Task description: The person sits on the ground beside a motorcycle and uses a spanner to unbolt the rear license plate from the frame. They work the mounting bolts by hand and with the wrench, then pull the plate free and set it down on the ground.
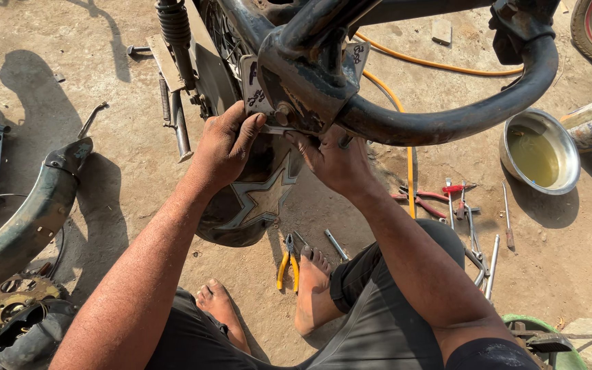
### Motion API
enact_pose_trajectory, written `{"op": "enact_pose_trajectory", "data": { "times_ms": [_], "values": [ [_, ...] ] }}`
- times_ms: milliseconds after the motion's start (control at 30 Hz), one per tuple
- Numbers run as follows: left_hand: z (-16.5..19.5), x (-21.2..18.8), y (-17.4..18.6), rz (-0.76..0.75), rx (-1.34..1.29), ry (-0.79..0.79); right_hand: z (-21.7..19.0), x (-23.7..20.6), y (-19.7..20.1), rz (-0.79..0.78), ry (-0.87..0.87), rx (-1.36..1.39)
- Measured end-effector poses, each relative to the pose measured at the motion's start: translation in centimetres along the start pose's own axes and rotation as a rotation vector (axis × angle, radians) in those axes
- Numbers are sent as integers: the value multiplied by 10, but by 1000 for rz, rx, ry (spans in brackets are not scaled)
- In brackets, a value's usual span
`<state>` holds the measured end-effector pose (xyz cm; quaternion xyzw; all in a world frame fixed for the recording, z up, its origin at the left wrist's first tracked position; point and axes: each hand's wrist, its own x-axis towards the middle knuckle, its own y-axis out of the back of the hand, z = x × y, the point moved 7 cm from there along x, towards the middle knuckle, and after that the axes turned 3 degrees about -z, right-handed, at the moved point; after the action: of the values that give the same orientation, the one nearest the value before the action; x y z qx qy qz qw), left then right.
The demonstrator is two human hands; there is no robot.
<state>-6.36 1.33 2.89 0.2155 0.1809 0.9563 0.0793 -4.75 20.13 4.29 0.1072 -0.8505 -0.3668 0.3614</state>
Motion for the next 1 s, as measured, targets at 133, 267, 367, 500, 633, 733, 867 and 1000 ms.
{"op": "enact_pose_trajectory", "data": {
  "times_ms": [133, 267, 367, 500, 633, 733, 867, 1000],
  "values": [
    [2, -3, 1, 22, -40, -11, -3, -9, 6, 78, 6, -117],
    [3, -3, 0, 20, -62, 3, 8, -20, -39, -117, -408, 462],
    [5, -3, 1, 28, -56, 0, -6, -25, -74, -212, -507, 967],
    [3, -5, 1, 18, -72, 33, -9, -22, -86, -275, -537, 1056],
    [5, -4, 1, 12, -71, -5, -2, -14, -67, -206, -394, 856],
    [3, -3, 0, -2, -70, -9, 1, -18, -74, -277, -455, 921],
    [0, -3, 1, -4, -35, -11, 0, -25, -94, -286, -618, 1076],
    [-1, -2, 2, -16, -34, 22, -3, -14, -74, -302, -558, 816]
  ]
}}
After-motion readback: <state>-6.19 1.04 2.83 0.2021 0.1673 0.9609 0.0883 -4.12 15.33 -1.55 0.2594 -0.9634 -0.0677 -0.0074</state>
